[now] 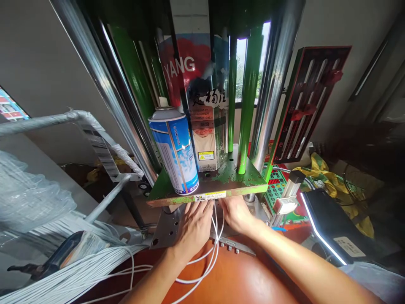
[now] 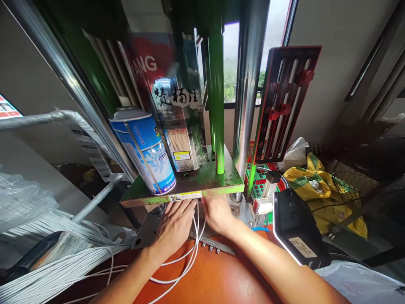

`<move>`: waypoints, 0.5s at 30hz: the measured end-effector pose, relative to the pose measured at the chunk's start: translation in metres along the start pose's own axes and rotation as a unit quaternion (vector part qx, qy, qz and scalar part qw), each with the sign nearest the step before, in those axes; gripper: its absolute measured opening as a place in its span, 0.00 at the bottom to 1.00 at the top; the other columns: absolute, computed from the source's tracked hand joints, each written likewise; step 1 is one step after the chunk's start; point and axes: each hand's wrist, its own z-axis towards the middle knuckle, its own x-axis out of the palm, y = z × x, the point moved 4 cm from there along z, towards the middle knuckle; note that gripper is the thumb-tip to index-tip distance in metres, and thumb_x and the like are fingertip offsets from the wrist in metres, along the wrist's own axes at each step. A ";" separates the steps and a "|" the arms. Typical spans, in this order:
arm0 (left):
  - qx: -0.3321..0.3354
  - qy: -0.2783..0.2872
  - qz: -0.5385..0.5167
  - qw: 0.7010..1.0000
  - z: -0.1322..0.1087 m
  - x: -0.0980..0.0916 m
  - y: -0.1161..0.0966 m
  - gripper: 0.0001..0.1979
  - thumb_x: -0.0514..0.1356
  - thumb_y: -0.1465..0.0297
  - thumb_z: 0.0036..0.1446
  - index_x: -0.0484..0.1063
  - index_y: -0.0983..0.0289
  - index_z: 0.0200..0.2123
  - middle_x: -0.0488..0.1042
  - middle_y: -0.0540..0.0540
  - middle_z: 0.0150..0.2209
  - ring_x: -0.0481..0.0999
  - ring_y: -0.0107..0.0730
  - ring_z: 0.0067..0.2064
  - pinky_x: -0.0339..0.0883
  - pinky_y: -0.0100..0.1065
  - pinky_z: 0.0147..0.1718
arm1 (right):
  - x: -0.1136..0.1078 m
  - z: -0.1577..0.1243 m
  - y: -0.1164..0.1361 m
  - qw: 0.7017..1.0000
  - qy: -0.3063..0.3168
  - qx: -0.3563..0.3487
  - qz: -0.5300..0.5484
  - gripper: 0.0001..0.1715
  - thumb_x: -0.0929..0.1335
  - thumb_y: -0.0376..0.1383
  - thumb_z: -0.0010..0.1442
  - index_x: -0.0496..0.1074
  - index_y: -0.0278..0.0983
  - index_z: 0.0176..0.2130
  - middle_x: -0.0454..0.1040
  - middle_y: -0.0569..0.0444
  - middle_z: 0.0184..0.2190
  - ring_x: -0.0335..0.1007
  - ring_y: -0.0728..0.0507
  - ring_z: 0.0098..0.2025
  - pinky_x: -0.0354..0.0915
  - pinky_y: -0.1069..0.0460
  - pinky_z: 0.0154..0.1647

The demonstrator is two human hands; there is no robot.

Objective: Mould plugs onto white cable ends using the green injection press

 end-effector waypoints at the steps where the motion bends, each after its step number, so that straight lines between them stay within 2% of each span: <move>1: -0.004 0.007 0.006 1.000 -0.001 0.000 -0.001 0.21 0.53 0.76 0.70 0.74 0.67 0.62 0.75 0.63 0.64 0.72 0.52 0.65 0.58 0.55 0.67 | 0.004 -0.013 0.009 1.000 0.012 -0.003 -0.019 0.22 0.58 0.34 0.76 0.73 0.35 0.60 0.77 0.41 0.55 0.69 0.34 0.57 0.63 0.37 0.62; 3: -0.011 0.011 0.016 1.000 -0.003 0.001 -0.003 0.21 0.53 0.74 0.70 0.75 0.67 0.62 0.75 0.63 0.64 0.72 0.52 0.65 0.55 0.55 0.69 | 0.013 -0.030 0.022 0.997 0.025 -0.012 -0.072 0.27 0.59 0.33 0.75 0.65 0.35 0.69 0.71 0.42 0.64 0.63 0.32 0.64 0.54 0.34 0.69; 5: -0.015 0.007 0.033 0.999 -0.004 0.003 -0.004 0.21 0.52 0.74 0.70 0.75 0.70 0.61 0.76 0.65 0.63 0.73 0.53 0.64 0.54 0.56 0.68 | 0.020 -0.033 0.028 0.992 0.035 -0.018 -0.120 0.30 0.60 0.33 0.74 0.60 0.34 0.72 0.67 0.42 0.68 0.60 0.31 0.67 0.47 0.33 0.72; 8: -0.010 0.003 0.042 0.999 -0.002 0.010 -0.001 0.22 0.51 0.75 0.68 0.76 0.73 0.60 0.77 0.68 0.60 0.75 0.55 0.62 0.57 0.54 0.66 | 0.026 -0.020 0.029 0.984 0.069 -0.021 -0.162 0.29 0.62 0.32 0.72 0.65 0.31 0.69 0.73 0.39 0.61 0.66 0.31 0.60 0.55 0.35 0.67; 11: -0.021 -0.004 0.036 0.999 0.000 0.021 0.004 0.20 0.51 0.76 0.66 0.78 0.72 0.55 0.80 0.69 0.56 0.77 0.54 0.58 0.60 0.54 0.63 | 0.028 -0.007 0.025 0.979 0.087 -0.026 -0.181 0.27 0.62 0.32 0.70 0.68 0.29 0.66 0.77 0.39 0.52 0.70 0.32 0.52 0.62 0.38 0.59; 15: -0.042 -0.026 0.029 0.998 -0.001 0.036 0.006 0.19 0.52 0.76 0.64 0.79 0.71 0.53 0.81 0.68 0.53 0.79 0.56 0.54 0.63 0.55 0.60 | 0.039 -0.008 0.018 0.981 0.059 -0.031 -0.185 0.22 0.62 0.33 0.71 0.72 0.31 0.60 0.77 0.39 0.52 0.68 0.31 0.53 0.61 0.37 0.59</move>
